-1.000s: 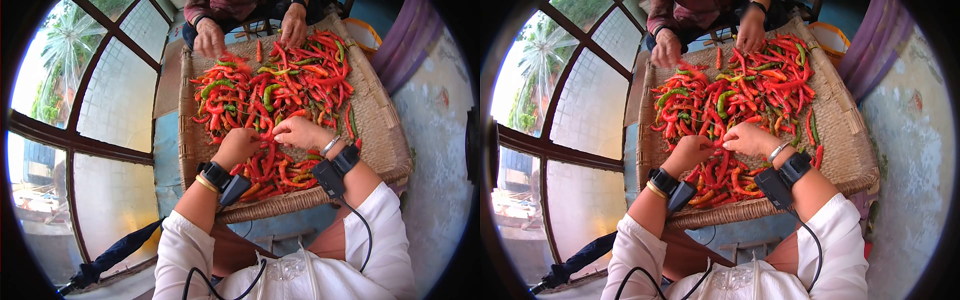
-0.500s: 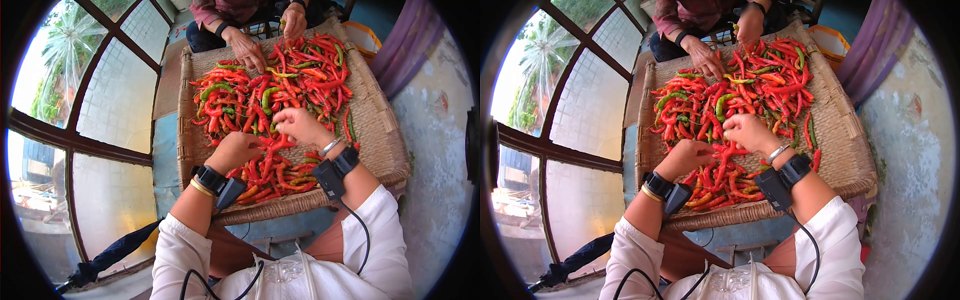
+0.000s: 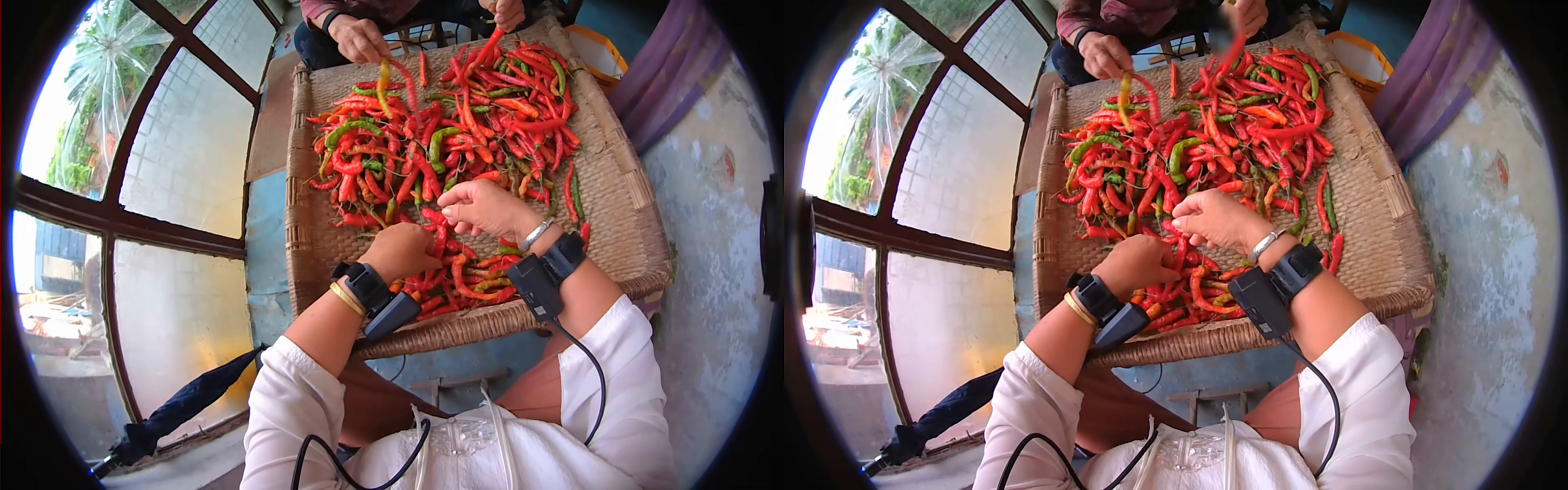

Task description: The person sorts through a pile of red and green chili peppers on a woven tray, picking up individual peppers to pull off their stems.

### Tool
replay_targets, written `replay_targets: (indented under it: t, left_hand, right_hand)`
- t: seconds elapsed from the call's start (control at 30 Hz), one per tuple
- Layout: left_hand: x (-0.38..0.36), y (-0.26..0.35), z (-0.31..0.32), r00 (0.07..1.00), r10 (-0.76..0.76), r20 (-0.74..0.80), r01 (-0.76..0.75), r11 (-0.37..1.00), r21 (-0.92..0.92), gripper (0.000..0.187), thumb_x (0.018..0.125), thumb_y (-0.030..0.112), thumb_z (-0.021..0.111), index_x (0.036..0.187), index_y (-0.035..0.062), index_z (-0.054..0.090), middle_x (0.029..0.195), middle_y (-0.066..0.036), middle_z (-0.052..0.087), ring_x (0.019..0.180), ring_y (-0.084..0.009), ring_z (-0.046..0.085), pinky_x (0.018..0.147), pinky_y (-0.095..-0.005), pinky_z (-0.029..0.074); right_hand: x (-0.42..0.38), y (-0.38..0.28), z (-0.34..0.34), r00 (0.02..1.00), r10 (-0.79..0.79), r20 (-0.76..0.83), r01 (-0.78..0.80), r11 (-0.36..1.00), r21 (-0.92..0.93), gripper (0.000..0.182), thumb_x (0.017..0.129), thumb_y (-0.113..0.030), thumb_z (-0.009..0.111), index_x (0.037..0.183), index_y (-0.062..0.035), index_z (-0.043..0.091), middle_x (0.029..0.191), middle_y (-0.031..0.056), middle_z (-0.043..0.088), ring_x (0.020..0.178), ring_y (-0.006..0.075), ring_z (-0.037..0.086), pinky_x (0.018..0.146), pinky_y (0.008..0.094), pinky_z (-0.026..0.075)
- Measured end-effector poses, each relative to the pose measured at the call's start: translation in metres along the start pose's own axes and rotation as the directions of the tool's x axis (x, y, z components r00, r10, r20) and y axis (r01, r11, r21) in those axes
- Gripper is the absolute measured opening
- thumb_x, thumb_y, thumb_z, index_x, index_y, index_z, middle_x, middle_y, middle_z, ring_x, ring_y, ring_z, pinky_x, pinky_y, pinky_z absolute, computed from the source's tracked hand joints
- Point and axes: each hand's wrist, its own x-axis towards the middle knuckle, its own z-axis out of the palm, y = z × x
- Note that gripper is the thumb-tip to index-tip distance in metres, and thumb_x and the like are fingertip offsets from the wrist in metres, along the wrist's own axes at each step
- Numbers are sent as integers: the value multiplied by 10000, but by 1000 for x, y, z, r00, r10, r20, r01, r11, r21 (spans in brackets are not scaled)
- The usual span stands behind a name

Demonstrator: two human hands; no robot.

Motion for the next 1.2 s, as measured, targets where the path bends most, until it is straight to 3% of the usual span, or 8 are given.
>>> replay_targets:
  t: [0.4,0.5,0.63,0.77,0.97,1.03,1.13,1.2]
  left_hand:
    - [6,-8,5,992,8,-127,3,996,85,305,697,376,600,742,76,635,643,-119,593,651,-303,581,583,-391,456]
    - [-3,-12,-22,990,61,-124,-67,997,-46,312,678,322,608,799,36,636,728,-134,615,712,-307,596,609,-389,471]
    - [-18,-6,-46,997,80,-11,-77,905,-419,189,786,177,592,795,-12,583,625,-34,543,611,-73,498,554,-252,413]
    - [-21,-7,-47,990,109,87,-48,849,-526,201,815,200,581,854,3,573,646,-9,553,604,-82,496,563,-257,417]
    - [-14,-22,-38,987,111,-114,-150,895,-421,161,794,163,595,831,7,582,663,-37,581,627,-116,547,587,-264,438]
    - [-13,-28,-36,980,100,-170,-158,914,-373,139,772,136,607,821,8,586,666,-55,590,635,-145,570,600,-272,448]
    - [-8,-31,-31,969,43,-243,-73,991,-113,134,715,91,623,812,3,596,761,-103,606,702,-220,596,633,-299,464]
    - [1,-28,-24,930,225,-291,-269,956,-119,194,693,77,613,874,9,597,898,-133,594,813,-280,579,706,-329,466]
  right_hand:
    - [6,8,2,998,-12,55,18,993,-113,294,830,-154,557,1076,5,538,795,14,573,634,59,521,544,204,434]
    - [6,11,1,994,-89,67,97,988,-119,307,824,-135,558,1095,6,532,785,14,572,638,67,518,570,209,438]
    - [6,15,3,950,-282,131,303,934,-190,293,809,-145,566,1058,9,553,732,30,571,656,97,539,602,227,464]
    - [0,2,1,957,-151,247,138,988,67,236,814,-134,559,1007,3,571,701,26,567,614,81,534,571,209,457]
    - [-2,-6,-15,995,-91,45,88,993,76,138,821,-130,549,879,-9,580,646,17,567,494,55,506,448,184,416]
    - [-5,-12,-24,969,-115,-218,158,969,189,127,818,-119,544,861,-4,579,625,8,561,464,53,497,428,191,415]
    - [-7,-18,-22,947,-157,-280,273,854,443,305,828,-179,559,1050,27,521,755,58,576,587,87,546,474,206,448]
    - [-8,-16,-18,940,-192,-283,324,768,552,526,832,-248,572,1220,55,388,886,103,561,732,127,567,517,222,470]
